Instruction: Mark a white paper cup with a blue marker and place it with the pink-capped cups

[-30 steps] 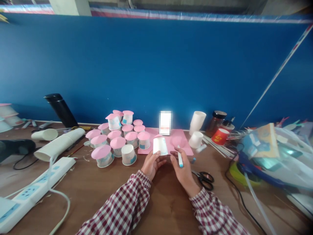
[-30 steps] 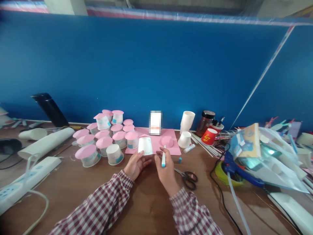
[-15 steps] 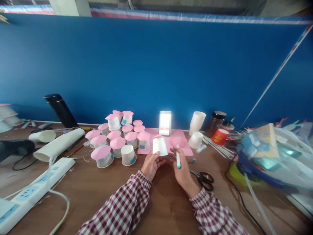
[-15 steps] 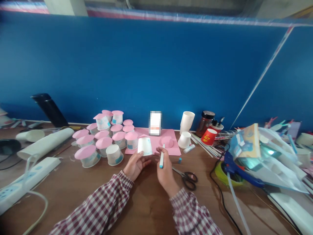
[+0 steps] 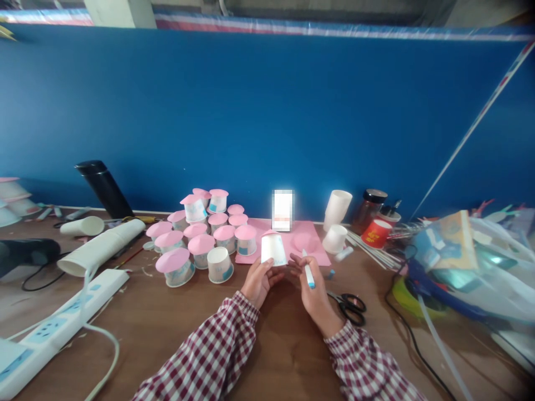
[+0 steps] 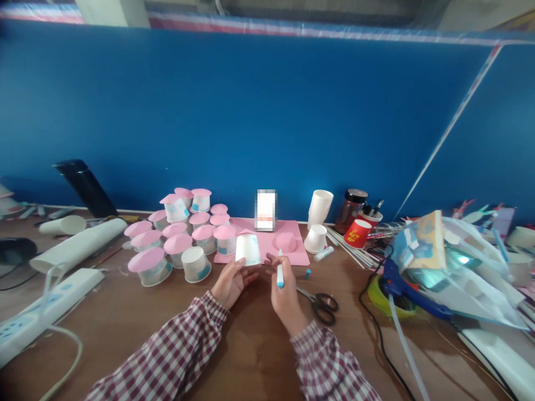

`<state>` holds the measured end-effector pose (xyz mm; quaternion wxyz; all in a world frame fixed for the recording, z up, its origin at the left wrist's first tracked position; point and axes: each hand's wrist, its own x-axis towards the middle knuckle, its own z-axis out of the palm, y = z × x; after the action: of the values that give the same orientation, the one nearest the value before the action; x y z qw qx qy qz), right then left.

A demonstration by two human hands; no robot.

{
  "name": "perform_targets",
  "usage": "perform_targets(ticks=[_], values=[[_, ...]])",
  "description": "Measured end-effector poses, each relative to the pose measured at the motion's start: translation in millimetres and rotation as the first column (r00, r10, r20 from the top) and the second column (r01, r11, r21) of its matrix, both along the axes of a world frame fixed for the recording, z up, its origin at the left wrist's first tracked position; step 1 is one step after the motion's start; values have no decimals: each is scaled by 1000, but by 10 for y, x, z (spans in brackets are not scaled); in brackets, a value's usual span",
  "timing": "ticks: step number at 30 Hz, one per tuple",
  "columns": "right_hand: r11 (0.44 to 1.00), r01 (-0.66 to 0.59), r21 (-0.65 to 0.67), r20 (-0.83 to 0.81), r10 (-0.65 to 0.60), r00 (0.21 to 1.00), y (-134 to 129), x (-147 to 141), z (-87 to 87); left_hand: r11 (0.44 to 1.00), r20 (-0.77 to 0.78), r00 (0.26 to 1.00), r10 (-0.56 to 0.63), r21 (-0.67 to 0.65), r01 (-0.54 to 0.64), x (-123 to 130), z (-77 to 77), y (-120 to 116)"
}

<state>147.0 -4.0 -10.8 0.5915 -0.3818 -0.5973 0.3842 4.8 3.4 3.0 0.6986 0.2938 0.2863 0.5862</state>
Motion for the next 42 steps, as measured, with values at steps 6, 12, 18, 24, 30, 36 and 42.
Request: perform_targets(ticks=[6,12,18,24,30,36,42], values=[[994,81,80,50,-85,995,1,9,45,1000,-17,1000,12,-12,-12,6,10,-13],[986,141,87,50,-145,988,-18,11,65,1000,-25,1000,8,0,-8,5,22,-20],[989,119,88,6,-120,993,-37,-9,97,1000,-21,1000,-2,3,2,4,19,-21],[996,83,39,-41,-82,996,-41,-24,88,1000,-8,1000,7,-5,-7,1,20,-17],[995,92,28,5,-92,996,-41,-21,85,1000,-31,1000,5,-2,-5,5,20,-17],[987,138,88,170,-151,974,-69,-26,98,1000,-51,999,16,26,-15,11,-11,-15],[980,154,130,219,-180,959,-83,-37,122,999,-68,998,3,49,0,14,5,-35]])
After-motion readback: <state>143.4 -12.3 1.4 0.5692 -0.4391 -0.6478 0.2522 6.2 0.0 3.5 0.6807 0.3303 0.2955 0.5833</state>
